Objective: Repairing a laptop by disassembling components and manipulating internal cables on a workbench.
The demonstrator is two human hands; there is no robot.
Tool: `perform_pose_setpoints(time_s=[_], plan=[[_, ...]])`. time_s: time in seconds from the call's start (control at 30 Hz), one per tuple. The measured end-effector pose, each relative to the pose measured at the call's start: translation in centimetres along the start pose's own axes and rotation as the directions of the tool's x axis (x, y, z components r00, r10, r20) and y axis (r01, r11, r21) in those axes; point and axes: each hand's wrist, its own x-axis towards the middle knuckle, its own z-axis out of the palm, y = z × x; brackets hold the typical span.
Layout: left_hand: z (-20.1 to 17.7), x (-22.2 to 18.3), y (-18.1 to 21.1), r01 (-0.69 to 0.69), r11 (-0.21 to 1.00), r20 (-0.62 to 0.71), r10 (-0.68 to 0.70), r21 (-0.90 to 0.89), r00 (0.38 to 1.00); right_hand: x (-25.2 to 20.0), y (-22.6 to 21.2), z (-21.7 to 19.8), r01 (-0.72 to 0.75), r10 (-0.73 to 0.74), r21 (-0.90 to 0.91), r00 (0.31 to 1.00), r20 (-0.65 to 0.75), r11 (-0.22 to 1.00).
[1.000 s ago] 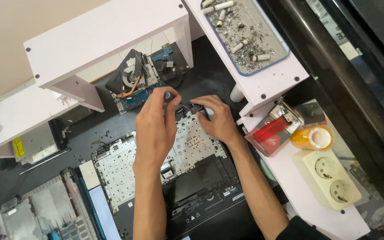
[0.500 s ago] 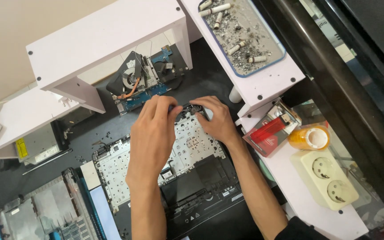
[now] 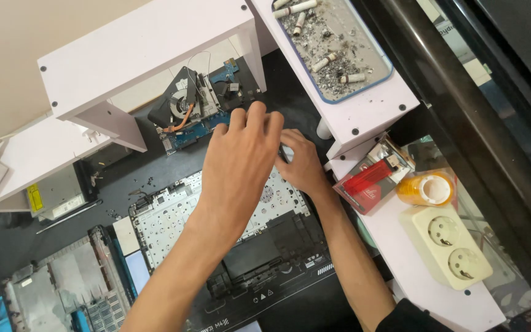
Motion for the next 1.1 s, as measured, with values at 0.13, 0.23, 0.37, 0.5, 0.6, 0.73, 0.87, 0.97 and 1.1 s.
perform_pose_setpoints(time_s=[0.13, 0.23, 0.37, 0.5, 0.6, 0.73, 0.87, 0.97, 1.1], plan=[[1.4, -0.2, 0.1, 0.116, 0.987, 0.175, -0.135, 0.114, 0.975, 0.2, -0.3, -0.2, -0.015, 0.015, 0.027, 1.000, -0.001, 1.000], [1.3, 0.0, -0.2, 0.029, 0.996, 0.259, -0.051, 0.090, 0.964, 0.2, -0.1, -0.2, 0.003, -0.003, 0.029, 1.000, 0.008, 1.000], [1.4, 0.0, 0.3, -0.024, 0.996, 0.122, 0.013, 0.091, 0.992, 0.2, 0.1, -0.1, 0.004, -0.004, 0.014, 1.000, 0.005, 1.000], [2.7, -0.7, 0.4, 0.106, 0.974, 0.281, -0.161, 0.201, 0.946, 0.0, 0.3, 0.0, -0.024, 0.023, 0.019, 1.000, 0.006, 1.000], [1.1, -0.2, 0.2, -0.015, 1.000, 0.104, 0.014, 0.007, 0.995, 0.1, 0.1, -0.1, -0.017, 0.017, 0.009, 1.000, 0.005, 1.000], [2.0, -0.2, 0.2, 0.099, 0.982, 0.154, -0.124, 0.161, 0.980, 0.2, -0.6, -0.4, -0.028, 0.028, 0.026, 1.000, 0.004, 0.999], [2.0, -0.3, 0.0, 0.026, 0.999, 0.138, -0.030, 0.030, 0.990, 0.2, -0.2, -0.2, -0.023, 0.022, 0.020, 1.000, 0.007, 1.000], [2.2, -0.3, 0.4, 0.071, 0.994, 0.048, -0.075, 0.079, 0.996, 0.2, 0.0, -0.1, -0.032, 0.032, 0.015, 0.999, 0.002, 0.999], [2.0, 0.0, -0.1, 0.086, 0.986, 0.277, -0.124, 0.143, 0.953, 0.0, 0.3, 0.1, -0.004, 0.004, 0.005, 1.000, -0.008, 1.000]])
